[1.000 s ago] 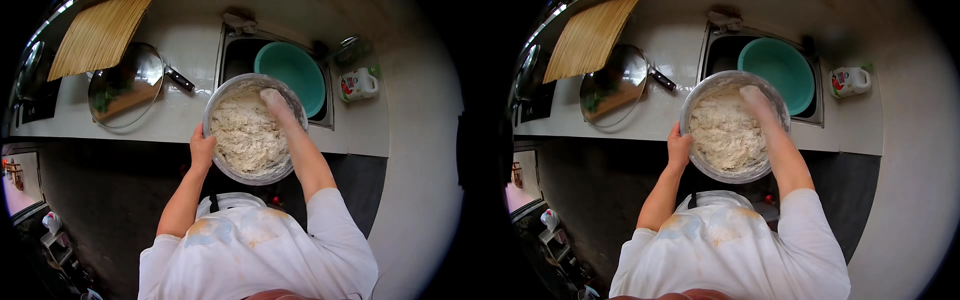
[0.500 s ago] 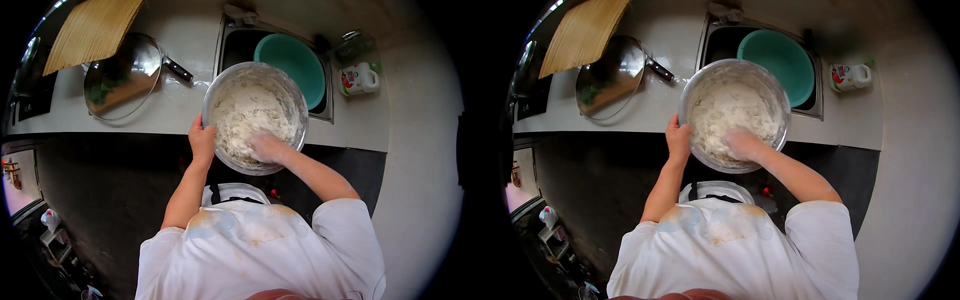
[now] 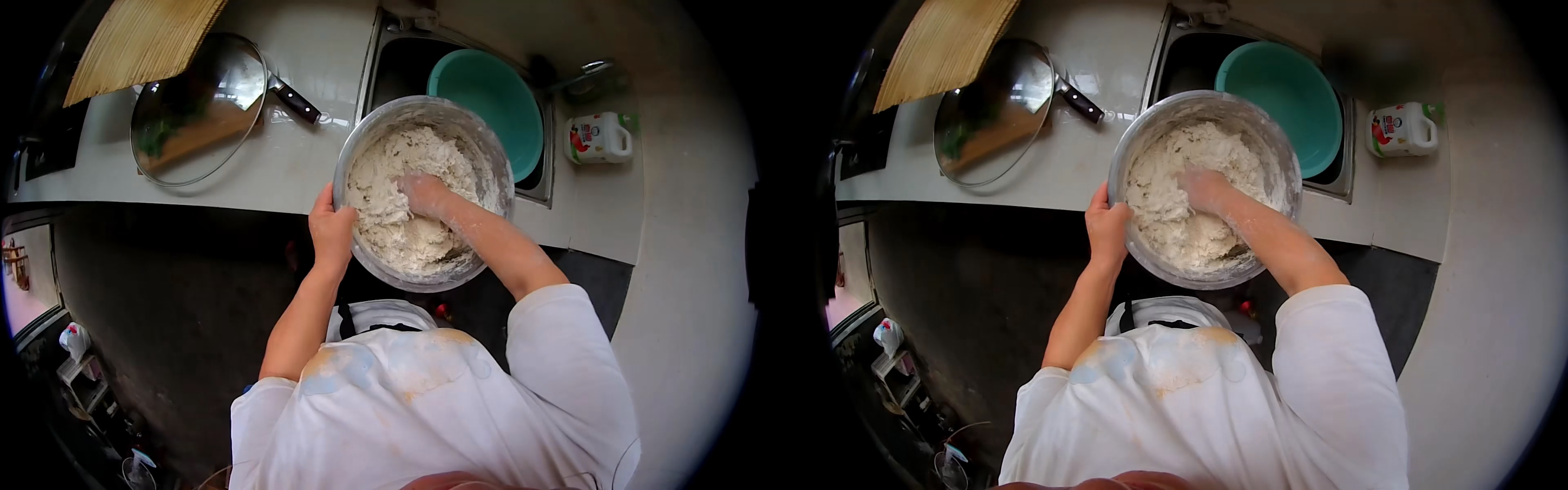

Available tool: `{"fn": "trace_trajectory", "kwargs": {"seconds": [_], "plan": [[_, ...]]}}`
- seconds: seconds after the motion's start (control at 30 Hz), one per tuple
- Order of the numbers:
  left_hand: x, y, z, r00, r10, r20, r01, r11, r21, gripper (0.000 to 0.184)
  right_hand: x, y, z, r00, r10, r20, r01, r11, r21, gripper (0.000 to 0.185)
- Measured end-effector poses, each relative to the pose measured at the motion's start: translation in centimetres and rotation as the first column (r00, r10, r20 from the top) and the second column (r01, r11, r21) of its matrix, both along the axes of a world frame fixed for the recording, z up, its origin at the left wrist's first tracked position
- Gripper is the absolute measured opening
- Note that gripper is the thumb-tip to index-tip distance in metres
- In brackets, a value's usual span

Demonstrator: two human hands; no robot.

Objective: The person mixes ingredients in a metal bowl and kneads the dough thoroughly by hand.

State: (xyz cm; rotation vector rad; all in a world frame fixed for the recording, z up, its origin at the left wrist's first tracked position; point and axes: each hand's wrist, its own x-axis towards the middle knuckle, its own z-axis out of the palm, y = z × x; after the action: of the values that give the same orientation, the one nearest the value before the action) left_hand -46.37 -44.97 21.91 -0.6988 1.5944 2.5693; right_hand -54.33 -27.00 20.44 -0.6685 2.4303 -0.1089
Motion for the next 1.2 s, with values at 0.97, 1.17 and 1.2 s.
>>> {"fn": "trace_trajectory", "kwargs": {"seconds": [0.97,1.17,1.2], "plan": [[-2.6,-2.4,0.1,0.998,-0.064,-0.015,0.064,0.998,-0.015,0.042,7.7,-2.0,4.0,0.937,-0.323,-0.131,0.303,0.941,-0.154,0.052],[-2.6,-2.4,-0.2,0.998,-0.06,0.02,0.06,0.998,-0.009,0.04,3.2,-2.0,-0.2,0.991,-0.126,0.047,0.127,0.992,-0.01,0.032],[-2.7,-2.5,-0.2,0.999,-0.052,0.0,0.052,0.999,-0.001,0.04,2.4,-2.3,-0.1,0.988,-0.156,0.025,0.157,0.986,-0.052,0.03]]}}
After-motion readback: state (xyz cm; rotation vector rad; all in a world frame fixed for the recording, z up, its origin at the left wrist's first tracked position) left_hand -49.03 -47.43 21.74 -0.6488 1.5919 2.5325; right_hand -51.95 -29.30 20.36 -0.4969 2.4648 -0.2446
